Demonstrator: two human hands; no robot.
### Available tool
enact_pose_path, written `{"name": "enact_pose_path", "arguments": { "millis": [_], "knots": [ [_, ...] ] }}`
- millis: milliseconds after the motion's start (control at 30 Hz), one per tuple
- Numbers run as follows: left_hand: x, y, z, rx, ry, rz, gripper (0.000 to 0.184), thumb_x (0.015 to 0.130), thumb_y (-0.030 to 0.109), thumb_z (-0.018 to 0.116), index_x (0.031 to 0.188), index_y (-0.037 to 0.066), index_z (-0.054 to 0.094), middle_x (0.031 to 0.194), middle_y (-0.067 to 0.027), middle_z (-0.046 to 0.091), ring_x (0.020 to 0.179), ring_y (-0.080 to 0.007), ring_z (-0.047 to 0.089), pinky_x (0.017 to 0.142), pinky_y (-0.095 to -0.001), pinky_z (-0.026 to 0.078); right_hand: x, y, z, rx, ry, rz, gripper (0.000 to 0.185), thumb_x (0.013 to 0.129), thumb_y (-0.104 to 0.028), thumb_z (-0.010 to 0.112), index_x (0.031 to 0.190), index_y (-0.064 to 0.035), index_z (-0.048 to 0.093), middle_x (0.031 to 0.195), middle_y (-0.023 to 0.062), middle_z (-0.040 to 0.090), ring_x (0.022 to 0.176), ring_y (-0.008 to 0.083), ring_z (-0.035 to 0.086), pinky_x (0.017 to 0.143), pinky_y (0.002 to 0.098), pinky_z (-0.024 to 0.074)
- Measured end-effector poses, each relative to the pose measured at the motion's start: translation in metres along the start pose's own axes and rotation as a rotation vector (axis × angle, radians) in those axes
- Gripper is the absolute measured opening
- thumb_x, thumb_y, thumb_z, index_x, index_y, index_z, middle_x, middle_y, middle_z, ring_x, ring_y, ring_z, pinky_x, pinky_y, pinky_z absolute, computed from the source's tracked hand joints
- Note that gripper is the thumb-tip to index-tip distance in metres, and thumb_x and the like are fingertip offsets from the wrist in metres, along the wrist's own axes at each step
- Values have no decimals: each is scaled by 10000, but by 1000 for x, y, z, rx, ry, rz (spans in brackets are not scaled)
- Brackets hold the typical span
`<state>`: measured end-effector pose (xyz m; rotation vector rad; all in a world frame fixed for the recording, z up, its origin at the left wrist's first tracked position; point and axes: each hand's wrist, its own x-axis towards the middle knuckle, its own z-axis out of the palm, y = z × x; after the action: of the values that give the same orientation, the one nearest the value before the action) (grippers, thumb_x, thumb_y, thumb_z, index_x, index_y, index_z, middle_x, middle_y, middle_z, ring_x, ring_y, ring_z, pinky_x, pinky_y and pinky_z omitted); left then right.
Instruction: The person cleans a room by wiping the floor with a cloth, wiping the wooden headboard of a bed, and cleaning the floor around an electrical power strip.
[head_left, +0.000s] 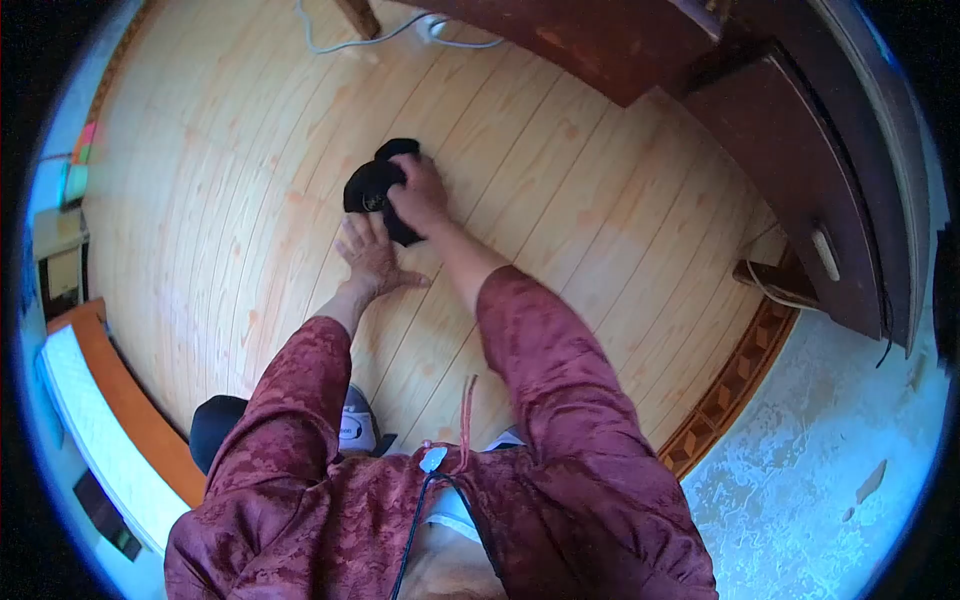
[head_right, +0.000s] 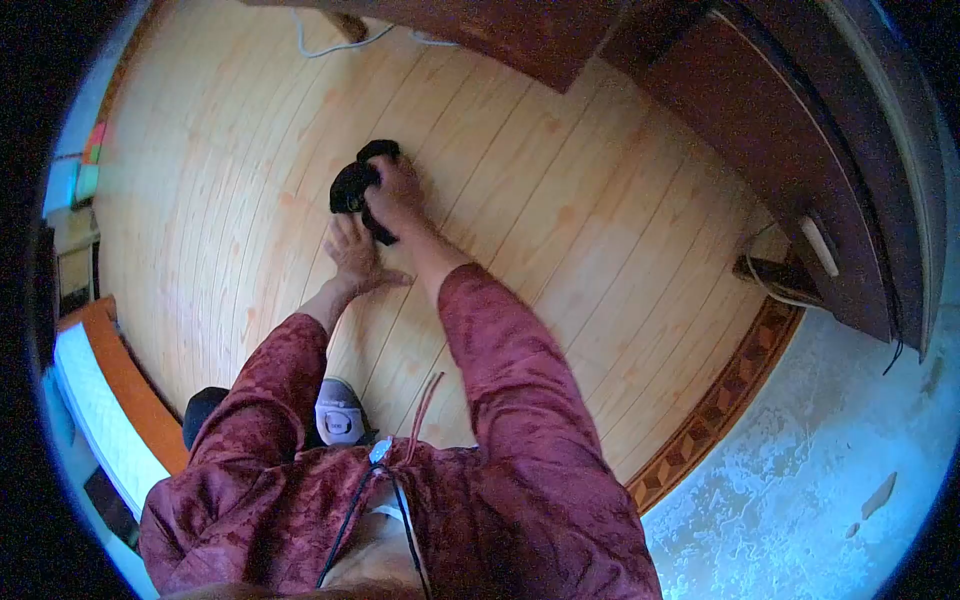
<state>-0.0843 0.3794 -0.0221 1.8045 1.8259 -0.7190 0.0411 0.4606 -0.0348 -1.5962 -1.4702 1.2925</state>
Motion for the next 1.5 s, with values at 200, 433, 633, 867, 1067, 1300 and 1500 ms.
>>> {"name": "enact_pose_path", "arguments": {
  "millis": [200, 433, 633, 867, 1067, 1300, 1500],
  "knots": [
    [-12, 3, -9, -61, 15, 18, 1486, 469, 720, 791, 1524, 141, -81, 1556, -261, -125, 1393, -523, -158, 1052, -722, 15, -40, 16, -127, 1052, 178, 170, 483, 726, -79, 634, 1200, -37, 551, 1093, 87, 613, 975, 241, 589, 907, 368, 475],
    [-19, -10, -18, -87, -5, 102, 1434, 511, 707, 784, 1528, 141, -55, 1562, -252, -106, 1412, -507, -114, 1080, -688, 58, -229, 104, -277, 252, 699, 335, 598, 838, -44, 581, 1401, -11, 383, 1340, 151, 490, 1193, 296, 484, 1031, 392, 382],
    [0, -58, -20, -48, 234, 285, 1316, 573, 673, 772, 1529, 118, 57, 1574, -220, 46, 1436, -465, 11, 1089, -679, 89, -323, 148, -282, -767, 425, 1143, 679, 934, -334, 555, 1511, -256, 205, 1523, 251, 179, 1327, 362, 383, 1031, 525, 376],
    [42, -155, -66, -214, 265, -117, 1305, 562, 702, 760, 1524, 120, 97, 1571, -196, 107, 1438, -445, 45, 1071, -708, 75, -232, 160, -256, -736, 614, 1197, 763, 830, -396, 649, 1477, -249, 271, 1439, 275, 301, 1177, 404, 514, 900, 501, 496],
    [72, -148, -68, -301, 65, -244, 1483, 465, 706, 813, 1526, 151, -62, 1576, -200, -111, 1424, -453, -145, 1082, -686, 26, -101, 96, -157, -943, 517, 568, 719, 839, -448, 607, 1422, -94, 378, 1369, 236, 468, 1241, 353, 485, 1004, 416, 427],
    [80, -146, -85, -248, -96, -266, 1536, 453, 698, 824, 1505, 170, -163, 1558, -215, -184, 1409, -460, -194, 1061, -713, 24, 12, -2, -16, -916, 296, 151, 737, 783, -314, 640, 1445, -164, 353, 1378, 392, 297, 1237, 547, 345, 1055, 599, 284],
    [73, -156, -85, -266, -101, -218, 1491, 514, 672, 813, 1502, 143, -170, 1555, -239, -164, 1408, -481, -173, 1062, -714, 45, 18, -69, -1, -559, -125, 184, 603, 730, -185, 622, 1316, -98, 511, 1240, 268, 514, 1185, 422, 482, 1019, 423, 397]
  ]
}}
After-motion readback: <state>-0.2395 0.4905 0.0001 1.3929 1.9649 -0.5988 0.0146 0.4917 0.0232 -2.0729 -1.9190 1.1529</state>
